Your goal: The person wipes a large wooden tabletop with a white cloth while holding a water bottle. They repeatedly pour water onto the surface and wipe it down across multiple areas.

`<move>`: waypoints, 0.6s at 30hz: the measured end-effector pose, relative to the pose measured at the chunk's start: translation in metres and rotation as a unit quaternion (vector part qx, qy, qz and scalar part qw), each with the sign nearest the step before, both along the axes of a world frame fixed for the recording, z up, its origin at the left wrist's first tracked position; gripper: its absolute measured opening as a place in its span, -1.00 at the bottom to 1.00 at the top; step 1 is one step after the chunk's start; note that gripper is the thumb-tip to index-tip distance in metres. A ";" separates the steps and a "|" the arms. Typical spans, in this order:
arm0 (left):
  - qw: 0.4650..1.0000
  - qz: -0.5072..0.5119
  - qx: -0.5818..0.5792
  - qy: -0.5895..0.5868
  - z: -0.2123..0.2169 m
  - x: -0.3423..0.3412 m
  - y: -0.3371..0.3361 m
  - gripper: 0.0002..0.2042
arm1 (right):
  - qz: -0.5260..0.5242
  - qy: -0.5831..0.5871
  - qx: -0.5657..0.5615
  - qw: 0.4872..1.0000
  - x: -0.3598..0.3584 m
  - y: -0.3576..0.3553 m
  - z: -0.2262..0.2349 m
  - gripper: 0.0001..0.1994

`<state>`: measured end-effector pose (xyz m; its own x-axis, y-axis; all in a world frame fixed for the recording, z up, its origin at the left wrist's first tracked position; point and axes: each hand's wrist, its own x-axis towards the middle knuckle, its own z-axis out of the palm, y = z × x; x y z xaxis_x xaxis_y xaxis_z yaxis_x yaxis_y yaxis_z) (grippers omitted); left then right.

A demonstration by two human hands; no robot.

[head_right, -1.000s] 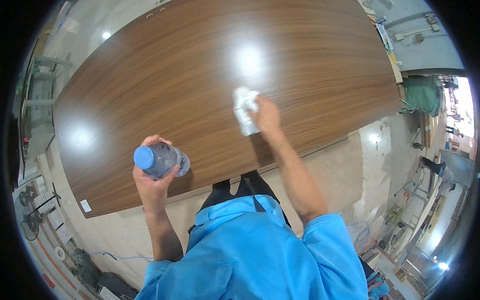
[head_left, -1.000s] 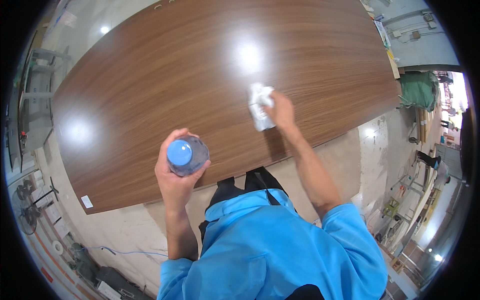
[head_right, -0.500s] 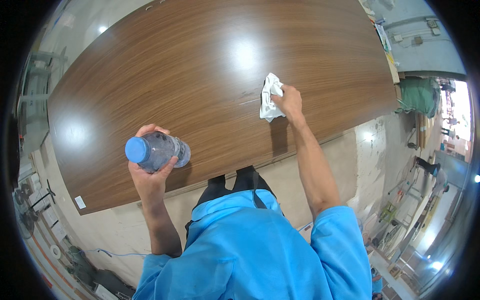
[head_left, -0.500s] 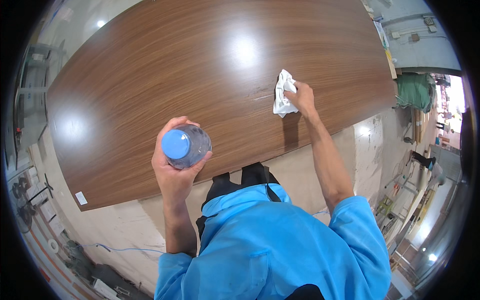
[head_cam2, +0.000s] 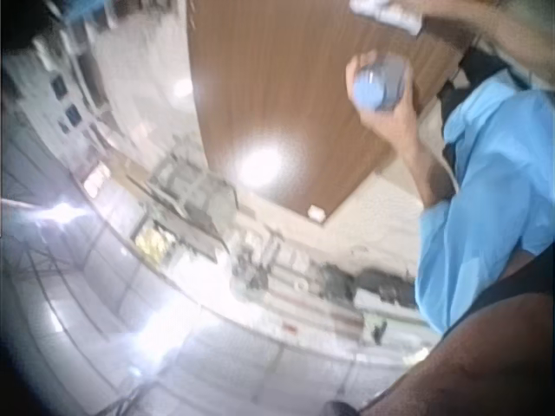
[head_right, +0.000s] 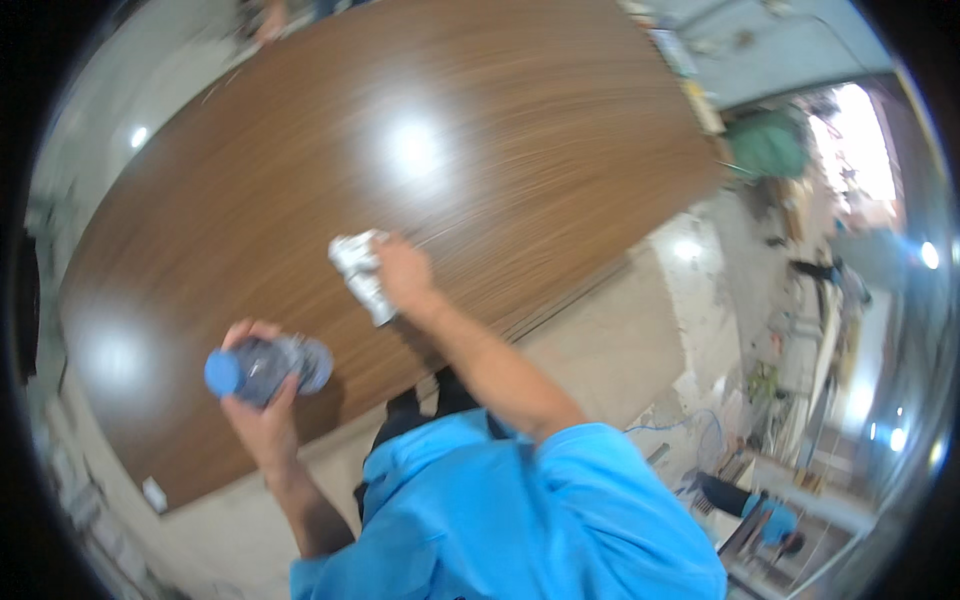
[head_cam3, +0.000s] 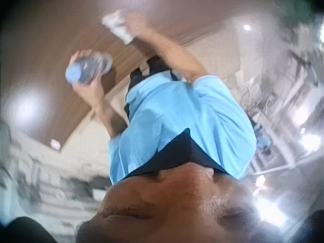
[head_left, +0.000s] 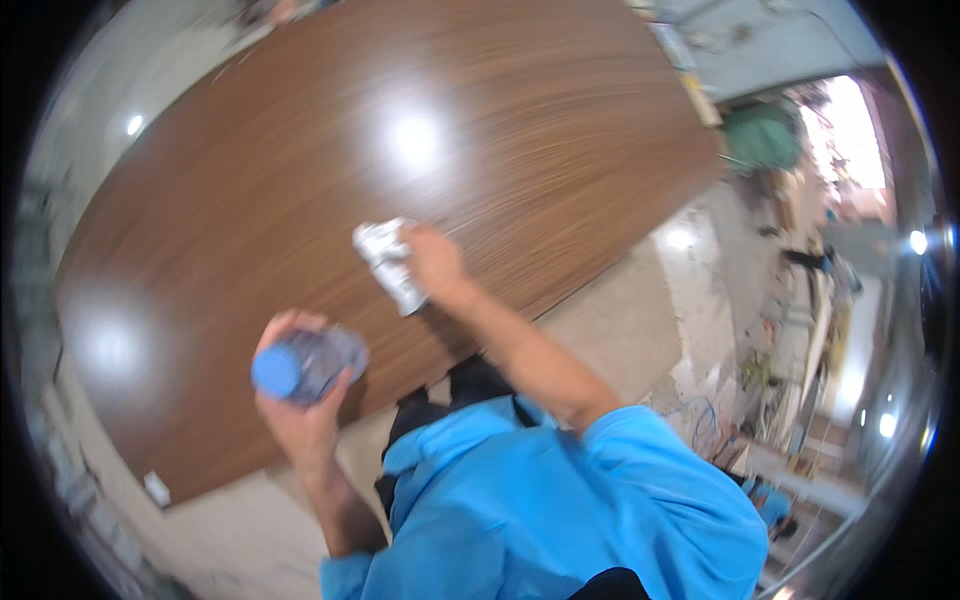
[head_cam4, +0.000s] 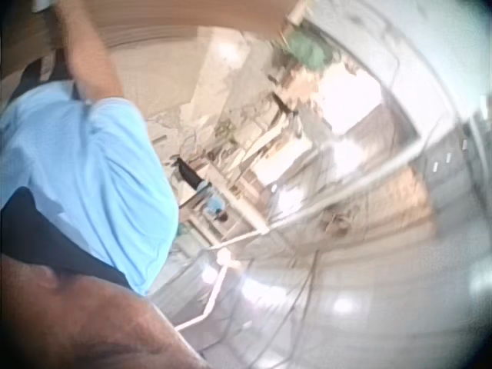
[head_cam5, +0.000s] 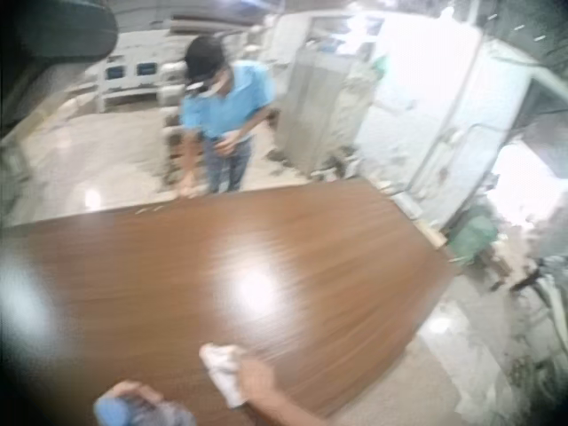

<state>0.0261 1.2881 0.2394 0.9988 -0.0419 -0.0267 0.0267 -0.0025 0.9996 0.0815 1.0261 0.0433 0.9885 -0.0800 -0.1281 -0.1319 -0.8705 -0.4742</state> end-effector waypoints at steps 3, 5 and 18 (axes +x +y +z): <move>0.999 0.017 -0.031 0.028 0.004 0.007 -0.009 -0.27 | -0.221 -0.035 -0.017 0.975 0.025 -0.081 0.011 -0.78; 1.000 0.005 -0.020 0.004 0.014 0.012 -0.017 -0.28 | -0.349 -0.048 -0.012 0.936 0.026 -0.137 0.012 -0.78; 1.000 -0.008 -0.030 0.001 0.017 0.013 -0.020 -0.39 | -0.174 0.016 -0.245 0.954 -0.020 -0.195 0.033 -0.67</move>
